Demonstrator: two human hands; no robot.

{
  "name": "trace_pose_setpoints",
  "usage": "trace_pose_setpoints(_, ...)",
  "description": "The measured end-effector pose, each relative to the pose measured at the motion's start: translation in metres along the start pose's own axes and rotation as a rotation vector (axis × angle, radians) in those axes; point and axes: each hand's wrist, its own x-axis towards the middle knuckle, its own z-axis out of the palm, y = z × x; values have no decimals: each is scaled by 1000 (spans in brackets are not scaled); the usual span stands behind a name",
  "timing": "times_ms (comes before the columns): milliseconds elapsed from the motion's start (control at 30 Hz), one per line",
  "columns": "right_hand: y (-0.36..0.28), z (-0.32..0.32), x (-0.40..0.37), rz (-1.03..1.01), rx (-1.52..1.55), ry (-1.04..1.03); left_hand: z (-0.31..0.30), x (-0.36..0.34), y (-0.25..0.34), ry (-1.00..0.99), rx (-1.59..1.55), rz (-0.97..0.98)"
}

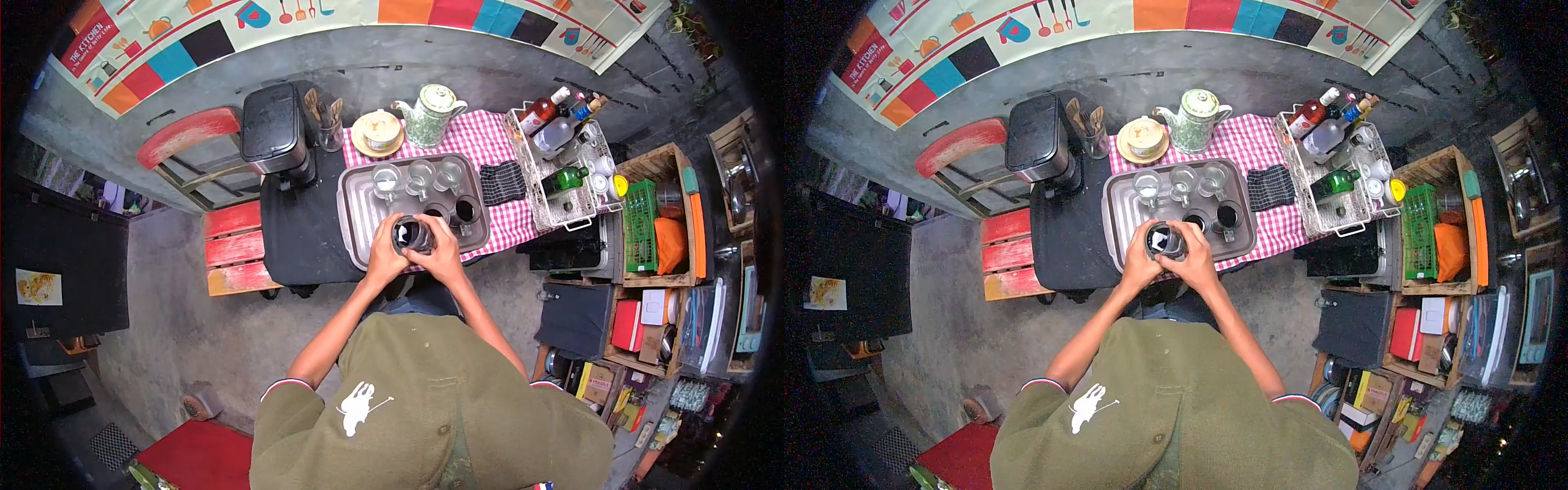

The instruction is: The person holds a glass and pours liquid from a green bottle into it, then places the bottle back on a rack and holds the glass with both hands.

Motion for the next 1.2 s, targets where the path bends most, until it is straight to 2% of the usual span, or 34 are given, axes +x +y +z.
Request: trace_pose_setpoints(1200,4,1,0,-21,-27,2,-1,-1,1,18,-4,23)
